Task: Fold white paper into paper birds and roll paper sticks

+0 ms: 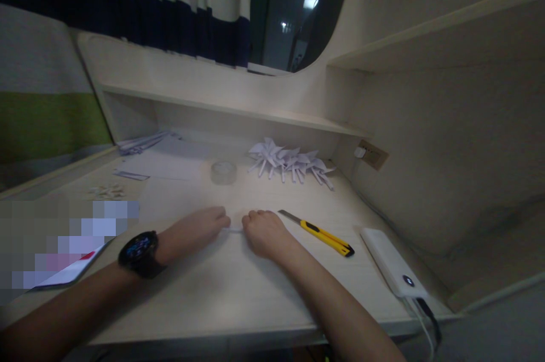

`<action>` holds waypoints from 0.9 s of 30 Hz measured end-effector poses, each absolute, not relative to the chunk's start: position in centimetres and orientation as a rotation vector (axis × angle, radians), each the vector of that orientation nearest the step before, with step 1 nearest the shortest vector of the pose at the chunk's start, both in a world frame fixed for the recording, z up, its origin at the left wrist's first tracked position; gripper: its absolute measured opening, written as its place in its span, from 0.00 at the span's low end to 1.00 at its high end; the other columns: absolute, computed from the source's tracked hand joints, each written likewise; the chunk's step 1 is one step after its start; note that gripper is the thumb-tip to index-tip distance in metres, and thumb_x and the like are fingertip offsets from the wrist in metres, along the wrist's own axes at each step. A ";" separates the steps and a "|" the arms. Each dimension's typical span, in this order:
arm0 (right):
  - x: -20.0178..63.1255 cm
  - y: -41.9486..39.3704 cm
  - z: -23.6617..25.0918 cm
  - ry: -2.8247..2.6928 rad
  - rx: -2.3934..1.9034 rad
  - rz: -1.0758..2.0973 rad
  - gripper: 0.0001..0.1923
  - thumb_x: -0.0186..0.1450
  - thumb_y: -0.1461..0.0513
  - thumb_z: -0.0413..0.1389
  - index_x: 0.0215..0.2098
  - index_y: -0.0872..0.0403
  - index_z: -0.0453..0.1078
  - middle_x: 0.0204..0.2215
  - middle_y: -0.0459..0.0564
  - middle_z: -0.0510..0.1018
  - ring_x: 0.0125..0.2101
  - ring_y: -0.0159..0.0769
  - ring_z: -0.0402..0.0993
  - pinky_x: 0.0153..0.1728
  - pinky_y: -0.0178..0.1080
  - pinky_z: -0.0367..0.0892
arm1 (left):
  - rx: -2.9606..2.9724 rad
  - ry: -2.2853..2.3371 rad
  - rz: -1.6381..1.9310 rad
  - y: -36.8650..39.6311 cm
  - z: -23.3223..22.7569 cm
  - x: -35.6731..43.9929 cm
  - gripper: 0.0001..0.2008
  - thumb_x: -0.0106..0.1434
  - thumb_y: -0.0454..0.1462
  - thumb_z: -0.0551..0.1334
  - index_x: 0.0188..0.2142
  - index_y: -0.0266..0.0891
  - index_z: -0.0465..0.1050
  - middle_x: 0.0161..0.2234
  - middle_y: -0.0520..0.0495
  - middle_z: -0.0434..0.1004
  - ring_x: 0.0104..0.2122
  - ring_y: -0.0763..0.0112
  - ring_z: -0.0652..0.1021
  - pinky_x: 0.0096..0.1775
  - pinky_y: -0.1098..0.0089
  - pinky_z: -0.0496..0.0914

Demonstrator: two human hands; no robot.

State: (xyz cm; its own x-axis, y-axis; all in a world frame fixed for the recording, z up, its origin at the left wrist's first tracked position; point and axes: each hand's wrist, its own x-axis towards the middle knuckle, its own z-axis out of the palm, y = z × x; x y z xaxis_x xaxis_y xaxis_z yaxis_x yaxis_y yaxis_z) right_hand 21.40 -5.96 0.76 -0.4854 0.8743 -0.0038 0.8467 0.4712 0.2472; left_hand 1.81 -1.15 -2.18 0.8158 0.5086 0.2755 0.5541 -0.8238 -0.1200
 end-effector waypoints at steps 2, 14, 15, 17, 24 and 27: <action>21.4 -5.9 0.8 2.575 1.529 0.306 0.11 0.63 0.69 0.47 0.41 0.59 0.69 0.38 0.59 0.76 0.38 0.43 0.74 0.40 0.41 0.67 | -2.794 -0.843 -0.349 -1.1 -2.3 1.8 0.08 0.61 0.26 0.54 0.32 0.37 0.70 0.29 0.47 0.68 0.29 0.66 0.71 0.31 0.68 0.64; 22.0 -5.3 0.6 2.587 1.534 0.327 0.12 0.62 0.69 0.48 0.41 0.59 0.70 0.38 0.57 0.76 0.38 0.42 0.74 0.40 0.39 0.67 | -2.769 -0.785 -0.341 -1.1 -3.0 1.6 0.07 0.65 0.28 0.53 0.36 0.37 0.69 0.32 0.45 0.69 0.32 0.64 0.71 0.33 0.66 0.65; 22.0 -5.3 0.6 2.593 1.536 0.328 0.12 0.62 0.69 0.48 0.41 0.59 0.70 0.38 0.57 0.76 0.39 0.42 0.74 0.40 0.39 0.66 | -2.776 -0.789 -0.344 -1.1 -3.0 1.5 0.07 0.65 0.28 0.53 0.36 0.37 0.68 0.32 0.45 0.69 0.32 0.64 0.71 0.33 0.66 0.65; 22.0 -5.3 0.7 2.591 1.542 0.312 0.12 0.62 0.69 0.48 0.42 0.59 0.69 0.39 0.58 0.76 0.39 0.42 0.74 0.40 0.39 0.66 | -2.786 -0.788 -0.357 -1.0 -3.0 1.5 0.07 0.64 0.28 0.53 0.35 0.37 0.68 0.32 0.45 0.69 0.32 0.65 0.71 0.33 0.67 0.65; 22.2 -5.3 0.7 2.603 1.539 0.285 0.12 0.61 0.69 0.48 0.41 0.59 0.69 0.38 0.58 0.77 0.38 0.41 0.74 0.39 0.38 0.65 | -2.798 -0.787 -0.383 -0.9 -2.8 1.2 0.06 0.63 0.28 0.55 0.34 0.38 0.68 0.31 0.47 0.68 0.31 0.66 0.70 0.33 0.68 0.65; 22.4 -5.3 0.7 2.609 1.547 0.269 0.12 0.61 0.68 0.48 0.41 0.59 0.69 0.38 0.57 0.77 0.38 0.41 0.73 0.39 0.38 0.65 | -2.817 -0.821 -0.367 -1.0 -2.3 1.1 0.07 0.63 0.28 0.54 0.34 0.38 0.69 0.29 0.48 0.68 0.29 0.68 0.70 0.31 0.70 0.64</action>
State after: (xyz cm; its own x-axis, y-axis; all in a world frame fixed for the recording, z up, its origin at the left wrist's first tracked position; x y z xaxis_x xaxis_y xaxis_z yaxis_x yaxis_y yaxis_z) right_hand 22.45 -5.30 0.68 -0.4802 0.8771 0.0071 0.8601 0.4692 0.2003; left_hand 1.11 -0.96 -2.27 0.8168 0.5016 0.2851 0.5471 -0.8303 -0.1066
